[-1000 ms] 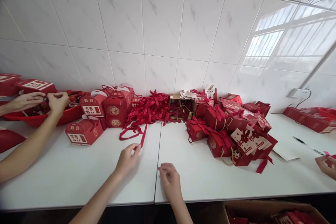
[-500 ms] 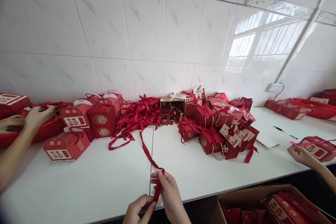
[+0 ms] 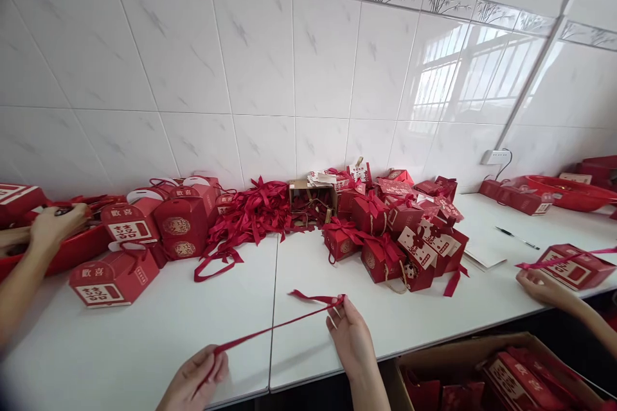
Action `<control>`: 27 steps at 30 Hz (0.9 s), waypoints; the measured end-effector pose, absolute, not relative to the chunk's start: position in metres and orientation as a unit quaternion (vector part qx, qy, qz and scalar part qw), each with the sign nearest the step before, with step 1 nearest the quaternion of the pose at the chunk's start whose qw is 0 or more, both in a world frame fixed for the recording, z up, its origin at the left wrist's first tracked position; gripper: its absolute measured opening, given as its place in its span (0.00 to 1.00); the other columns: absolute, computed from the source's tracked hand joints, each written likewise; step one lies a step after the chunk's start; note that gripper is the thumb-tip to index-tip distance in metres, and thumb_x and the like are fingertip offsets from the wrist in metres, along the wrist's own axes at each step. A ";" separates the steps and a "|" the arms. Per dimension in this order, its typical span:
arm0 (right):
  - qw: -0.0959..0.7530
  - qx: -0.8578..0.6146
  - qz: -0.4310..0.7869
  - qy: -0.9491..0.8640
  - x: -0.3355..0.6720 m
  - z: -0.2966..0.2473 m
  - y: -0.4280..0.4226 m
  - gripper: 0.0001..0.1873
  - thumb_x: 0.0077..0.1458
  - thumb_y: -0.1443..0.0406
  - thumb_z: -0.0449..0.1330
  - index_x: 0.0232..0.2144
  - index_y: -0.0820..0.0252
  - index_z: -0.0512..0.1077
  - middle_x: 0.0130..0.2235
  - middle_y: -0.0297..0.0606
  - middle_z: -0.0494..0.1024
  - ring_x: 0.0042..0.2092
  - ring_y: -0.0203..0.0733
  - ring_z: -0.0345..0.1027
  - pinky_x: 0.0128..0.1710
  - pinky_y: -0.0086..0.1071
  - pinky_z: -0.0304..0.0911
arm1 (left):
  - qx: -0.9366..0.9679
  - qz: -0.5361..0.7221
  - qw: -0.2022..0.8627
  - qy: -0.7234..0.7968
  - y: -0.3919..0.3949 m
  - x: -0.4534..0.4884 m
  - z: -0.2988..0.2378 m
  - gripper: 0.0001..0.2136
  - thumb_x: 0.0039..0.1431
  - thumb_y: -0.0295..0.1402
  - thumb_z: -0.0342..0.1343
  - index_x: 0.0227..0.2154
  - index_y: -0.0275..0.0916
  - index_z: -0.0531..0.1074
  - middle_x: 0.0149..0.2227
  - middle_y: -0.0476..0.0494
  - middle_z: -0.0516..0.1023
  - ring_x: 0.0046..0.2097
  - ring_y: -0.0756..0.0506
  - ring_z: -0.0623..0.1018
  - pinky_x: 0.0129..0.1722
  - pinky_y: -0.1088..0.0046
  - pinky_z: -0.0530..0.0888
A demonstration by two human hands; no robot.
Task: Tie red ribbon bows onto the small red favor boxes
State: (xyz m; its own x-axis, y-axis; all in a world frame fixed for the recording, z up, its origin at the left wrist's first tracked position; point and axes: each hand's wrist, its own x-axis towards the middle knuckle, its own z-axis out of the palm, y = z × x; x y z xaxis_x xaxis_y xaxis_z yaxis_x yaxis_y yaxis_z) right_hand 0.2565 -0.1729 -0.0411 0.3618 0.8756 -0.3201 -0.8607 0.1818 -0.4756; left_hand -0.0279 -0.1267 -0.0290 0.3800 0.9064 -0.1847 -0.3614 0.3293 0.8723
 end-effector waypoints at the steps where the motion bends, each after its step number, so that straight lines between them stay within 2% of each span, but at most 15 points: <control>1: 0.777 -0.293 0.557 -0.005 0.261 -0.040 -0.173 0.13 0.40 0.62 0.71 0.29 0.57 0.74 0.32 0.30 0.77 0.34 0.35 0.70 0.33 0.28 0.65 | 0.321 0.456 0.759 0.336 -0.122 -0.030 -0.029 0.09 0.49 0.34 0.64 0.21 0.36 0.72 0.23 0.49 0.68 0.27 0.50 0.68 0.30 0.73 0.69; 4: 0.800 -0.272 0.534 0.000 0.271 -0.033 -0.175 0.12 0.40 0.65 0.71 0.29 0.57 0.74 0.32 0.30 0.76 0.32 0.34 0.69 0.28 0.26 0.63 | 0.117 0.499 0.809 0.287 -0.110 -0.031 -0.031 0.03 0.51 0.22 0.57 0.26 0.35 0.72 0.22 0.51 0.65 0.24 0.52 0.67 0.25 0.73 0.68; 7: 0.825 -0.243 0.511 -0.009 0.279 -0.027 -0.179 0.13 0.39 0.65 0.71 0.29 0.58 0.73 0.31 0.29 0.75 0.28 0.31 0.66 0.22 0.25 0.60 | -0.012 0.521 0.823 0.224 -0.104 -0.033 -0.031 0.08 0.53 0.18 0.49 0.29 0.36 0.70 0.21 0.52 0.64 0.22 0.52 0.67 0.23 0.75 0.67; 12: 0.846 -0.202 0.493 0.010 0.292 -0.027 -0.189 0.13 0.44 0.67 0.69 0.33 0.57 0.72 0.32 0.28 0.74 0.26 0.28 0.63 0.21 0.24 0.59 | -0.082 0.548 0.817 0.159 -0.101 -0.040 -0.025 0.10 0.57 0.20 0.45 0.31 0.38 0.69 0.20 0.51 0.65 0.21 0.52 0.68 0.22 0.75 0.67; 18: 0.847 -0.122 0.511 0.076 0.300 -0.035 -0.204 0.10 0.45 0.71 0.65 0.31 0.56 0.69 0.29 0.29 0.72 0.26 0.30 0.62 0.23 0.25 0.60 | -0.110 0.576 0.797 0.146 -0.098 -0.038 -0.016 0.16 0.66 0.27 0.39 0.30 0.39 0.71 0.19 0.52 0.66 0.20 0.52 0.67 0.20 0.76 0.66; 22: 0.852 -0.102 0.507 0.082 0.299 -0.042 -0.212 0.10 0.47 0.73 0.63 0.32 0.57 0.68 0.29 0.29 0.71 0.24 0.28 0.60 0.23 0.25 0.60 | -0.102 0.587 0.786 0.168 -0.099 -0.031 -0.013 0.17 0.67 0.32 0.39 0.32 0.42 0.73 0.18 0.53 0.66 0.19 0.52 0.67 0.19 0.77 0.65; 27: 0.846 -0.092 0.508 0.135 0.296 -0.051 -0.214 0.10 0.48 0.74 0.61 0.33 0.58 0.68 0.26 0.27 0.67 0.21 0.27 0.56 0.20 0.25 0.58 | -0.098 0.620 0.761 0.163 -0.100 -0.031 -0.013 0.17 0.68 0.32 0.38 0.36 0.43 0.75 0.17 0.54 0.69 0.19 0.53 0.68 0.19 0.78 0.66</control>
